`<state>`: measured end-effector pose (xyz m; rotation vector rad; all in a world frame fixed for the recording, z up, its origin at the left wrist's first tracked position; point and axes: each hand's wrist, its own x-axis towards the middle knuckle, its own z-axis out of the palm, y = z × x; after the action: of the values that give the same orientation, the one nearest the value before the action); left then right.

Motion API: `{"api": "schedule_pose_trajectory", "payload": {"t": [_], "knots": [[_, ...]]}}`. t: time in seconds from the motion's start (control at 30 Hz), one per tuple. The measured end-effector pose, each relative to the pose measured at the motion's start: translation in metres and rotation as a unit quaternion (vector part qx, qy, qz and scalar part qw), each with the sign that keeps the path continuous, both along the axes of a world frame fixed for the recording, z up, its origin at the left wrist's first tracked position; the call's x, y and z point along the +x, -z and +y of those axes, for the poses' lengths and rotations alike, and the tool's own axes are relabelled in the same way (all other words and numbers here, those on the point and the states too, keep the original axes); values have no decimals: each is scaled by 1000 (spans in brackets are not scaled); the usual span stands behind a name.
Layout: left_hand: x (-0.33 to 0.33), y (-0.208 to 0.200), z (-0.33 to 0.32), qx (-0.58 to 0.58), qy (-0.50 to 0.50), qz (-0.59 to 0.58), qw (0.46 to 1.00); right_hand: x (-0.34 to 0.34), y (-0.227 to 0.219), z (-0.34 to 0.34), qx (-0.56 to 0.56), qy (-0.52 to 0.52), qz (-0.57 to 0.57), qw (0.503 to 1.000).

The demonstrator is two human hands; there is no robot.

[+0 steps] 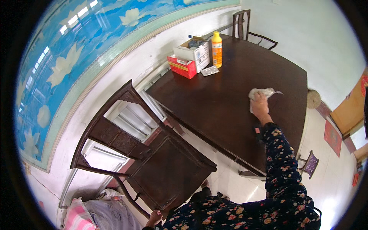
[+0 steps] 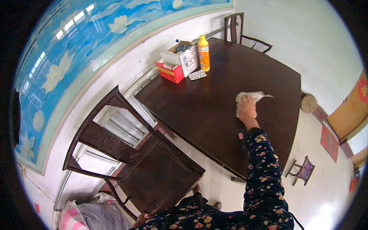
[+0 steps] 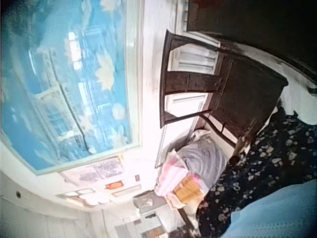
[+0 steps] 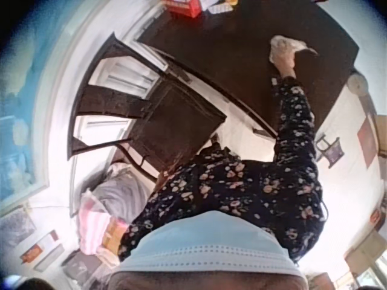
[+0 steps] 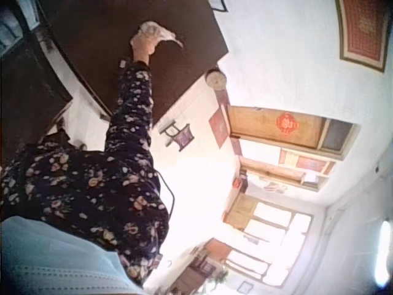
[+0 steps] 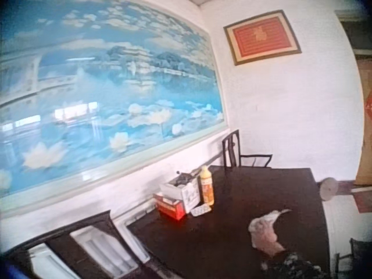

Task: The person wipes a wooden door with a cloth, then moves to wipe a wooden chair and a dining table. They continue wiping a sofa armrest and a glass-topped coffee table in the living room.

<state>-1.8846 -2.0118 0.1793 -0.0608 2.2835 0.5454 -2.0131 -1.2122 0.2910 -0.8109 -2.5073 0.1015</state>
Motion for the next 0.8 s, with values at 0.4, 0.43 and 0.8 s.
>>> {"api": "schedule_pose_trajectory", "payload": {"t": [0.4, 0.43, 0.8], "knots": [[-4, 73, 10, 87, -88, 35, 992, -120, -28, -181, -17, -390, 10, 921], [3, 80, 11, 105, -77, 66, 989, -111, -29, -175, -23, -413, 29, 910], [276, 138, 1, 56, -287, 91, 952, 81, -14, -14, -417, -305, 225, 826]]}}
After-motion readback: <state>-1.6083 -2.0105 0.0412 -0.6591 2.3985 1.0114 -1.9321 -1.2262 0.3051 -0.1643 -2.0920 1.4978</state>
